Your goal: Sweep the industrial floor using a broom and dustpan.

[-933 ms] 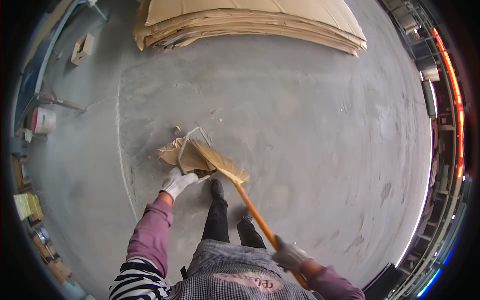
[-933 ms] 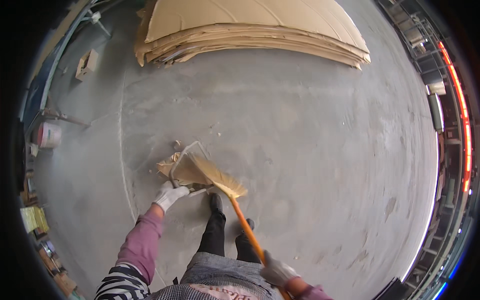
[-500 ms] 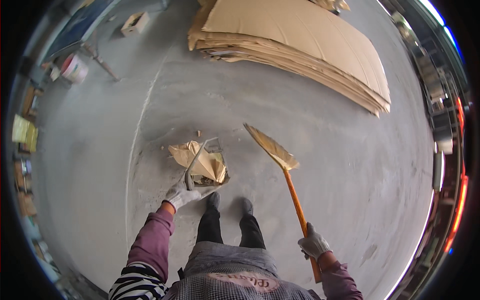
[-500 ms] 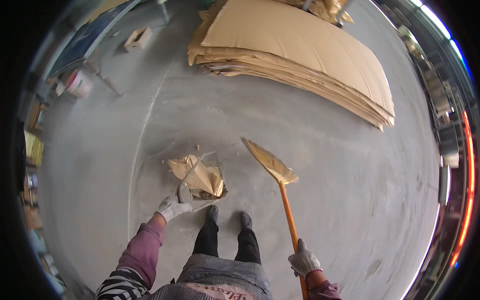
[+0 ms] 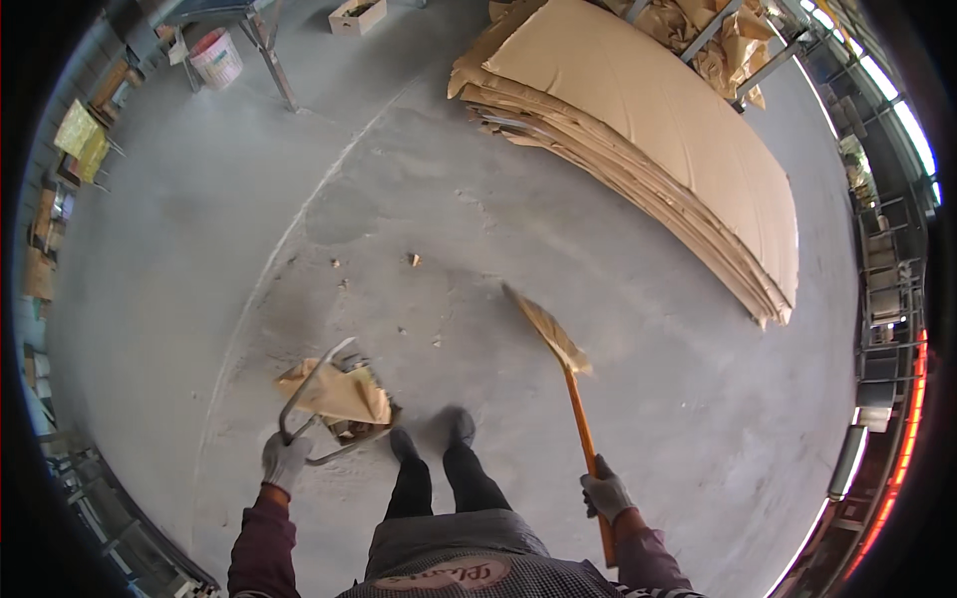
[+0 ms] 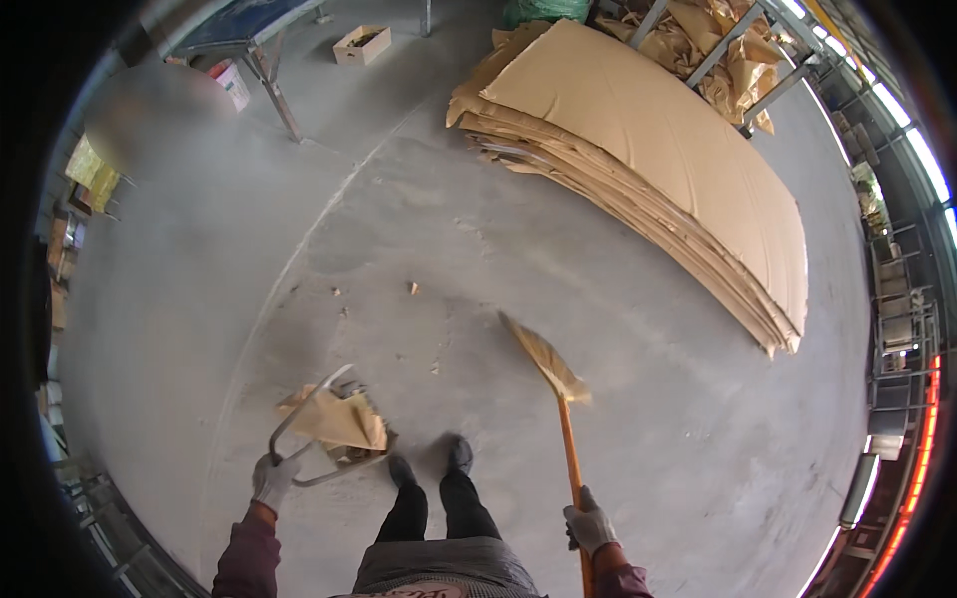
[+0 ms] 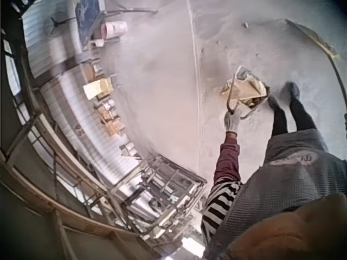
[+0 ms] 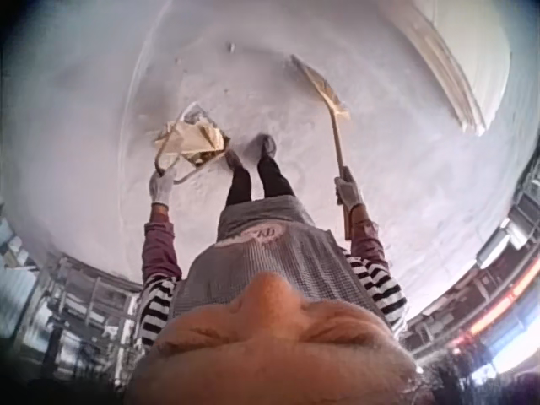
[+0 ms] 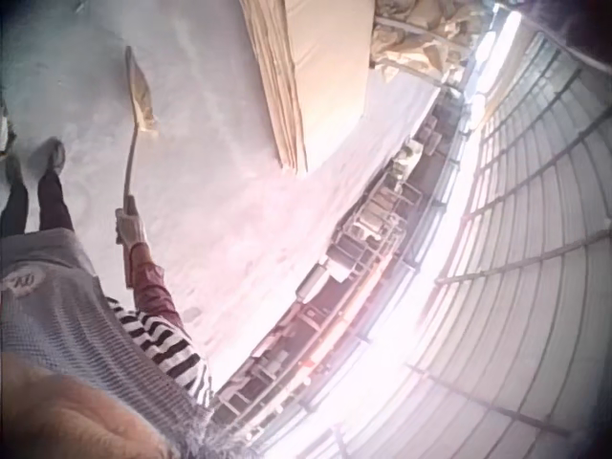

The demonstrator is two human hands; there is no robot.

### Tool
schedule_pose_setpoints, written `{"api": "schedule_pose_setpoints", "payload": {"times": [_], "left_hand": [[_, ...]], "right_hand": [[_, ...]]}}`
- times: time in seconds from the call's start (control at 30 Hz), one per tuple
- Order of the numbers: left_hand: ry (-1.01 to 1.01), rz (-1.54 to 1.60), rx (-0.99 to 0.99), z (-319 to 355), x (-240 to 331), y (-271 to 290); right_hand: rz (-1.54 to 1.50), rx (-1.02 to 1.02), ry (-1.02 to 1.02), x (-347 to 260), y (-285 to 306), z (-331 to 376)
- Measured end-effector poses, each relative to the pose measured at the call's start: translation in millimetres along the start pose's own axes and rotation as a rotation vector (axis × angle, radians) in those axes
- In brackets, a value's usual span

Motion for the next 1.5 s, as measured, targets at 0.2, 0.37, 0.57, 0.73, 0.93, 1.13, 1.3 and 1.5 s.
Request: {"api": "schedule_pose_setpoints", "payload": {"times": [0.2, 0.37, 0.57, 0.73, 0.93, 1.13, 1.3, 1.5], "left_hand": [[0.169, 0.47, 0.222, 9.9, -150.4, -16.5], [0.379, 0.623, 0.254, 3.5, -186.9, -48.9], [0.416, 0.603, 0.241, 17.6, -191.1, -33.8], [0.434, 0.66, 0.231, 33.2, -187.4, -48.5], [0.443, 0.754, 0.275, 65.6, -160.5, -54.0], [0.429, 0.723, 0.31, 62.4, -113.5, -61.1], [0.508, 0.63, 0.29, 61.3, -101.6, -45.4], [0.489, 0.533, 0.208, 51.2, -92.0, -45.1]], "right_hand": [[0.077, 0.133, 0.242, -150.3, -2.8, -99.8], [0.11, 0.012, 0.223, -251.5, -52.2, -245.8], [0.572, -0.018, 0.212, -135.1, -145.4, -166.3], [0.672, -0.129, 0.176, -140.2, -93.2, -29.2], [0.963, -0.095, 0.491, -279.3, -130.0, 7.8], [1.272, -0.072, 0.906, -436.4, -311.3, -125.1], [1.653, 0.027, 1.008, -392.5, -292.4, -146.4], [1.888, 0.011, 0.844, -364.3, -152.3, -4.7]]}}
Point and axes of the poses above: each hand's wrist, its own z-axis away from the middle knuckle, its own y-axis out of the back of the hand, x = y × z, the point moved 6 cm from there along -z, towards the middle knuckle, and after that the axes turned 4 degrees about -y, right-handed, at the moved point
